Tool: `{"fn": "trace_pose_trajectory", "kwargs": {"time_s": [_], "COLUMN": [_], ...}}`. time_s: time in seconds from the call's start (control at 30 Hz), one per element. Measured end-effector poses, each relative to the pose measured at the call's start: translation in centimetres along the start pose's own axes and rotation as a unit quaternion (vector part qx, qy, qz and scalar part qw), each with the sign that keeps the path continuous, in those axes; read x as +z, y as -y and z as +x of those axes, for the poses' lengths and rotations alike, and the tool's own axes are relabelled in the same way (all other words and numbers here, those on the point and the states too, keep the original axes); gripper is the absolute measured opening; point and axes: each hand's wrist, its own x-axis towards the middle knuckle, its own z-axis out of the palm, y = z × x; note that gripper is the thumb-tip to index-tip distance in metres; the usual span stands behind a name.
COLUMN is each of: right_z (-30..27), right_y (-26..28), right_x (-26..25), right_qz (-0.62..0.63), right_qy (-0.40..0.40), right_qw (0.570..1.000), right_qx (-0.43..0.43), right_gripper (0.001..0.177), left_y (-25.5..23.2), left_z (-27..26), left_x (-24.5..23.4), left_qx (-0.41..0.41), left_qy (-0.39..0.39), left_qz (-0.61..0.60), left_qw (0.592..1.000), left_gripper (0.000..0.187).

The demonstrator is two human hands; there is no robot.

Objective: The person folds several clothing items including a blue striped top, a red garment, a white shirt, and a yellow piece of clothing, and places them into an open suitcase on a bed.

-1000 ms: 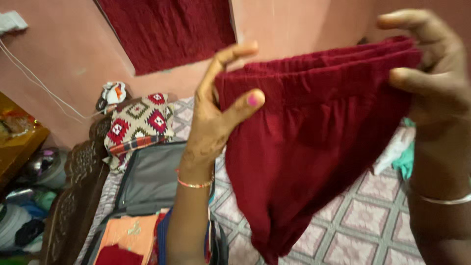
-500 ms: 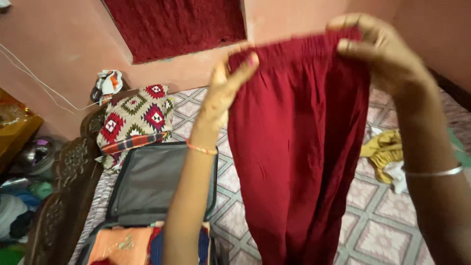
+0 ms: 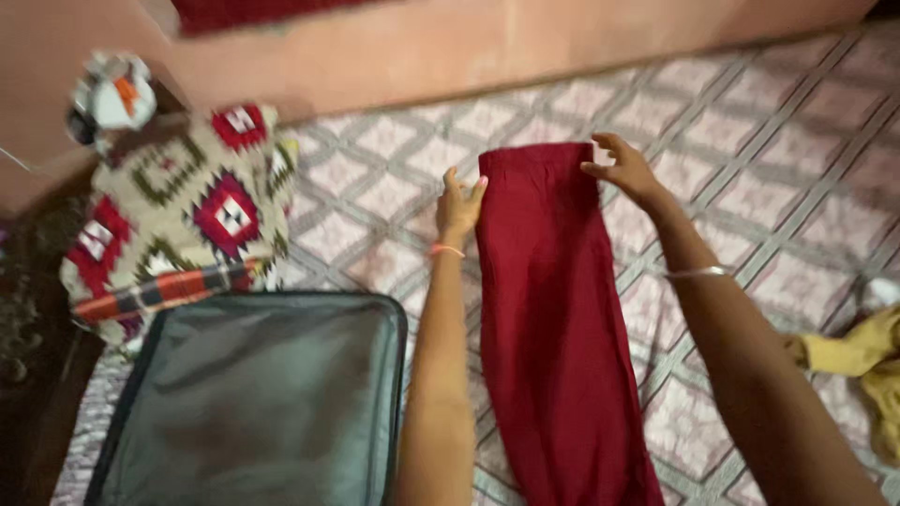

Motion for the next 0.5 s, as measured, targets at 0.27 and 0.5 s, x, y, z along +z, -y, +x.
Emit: {"fn": "trace_pose_trajectory", "kwargs": {"time_s": [0.27,0.5], "right_z": [-32.6,-56.1], "right_y": [-14.3,0.4], "right_x": [19.2,15.2], "right_qz": [-0.280,-0.236], "right_qy": [-0.007,-0.100], "right_qw": [0.951,0.947], "right_qx": [0.131,0.191], "right_gripper": [0.091,0.083], "left_y": [16.7,14.0], "left_z": [-30.4,-56.4], "left_x": [5.9,2.7], "left_qx": [0.057,-0.283], "left_qy": [-0.096,-0.070], "left_qz": [0.202,-0.007], "left_qw": [0.973,0.957], "left_gripper": [0.071,0.086]}}
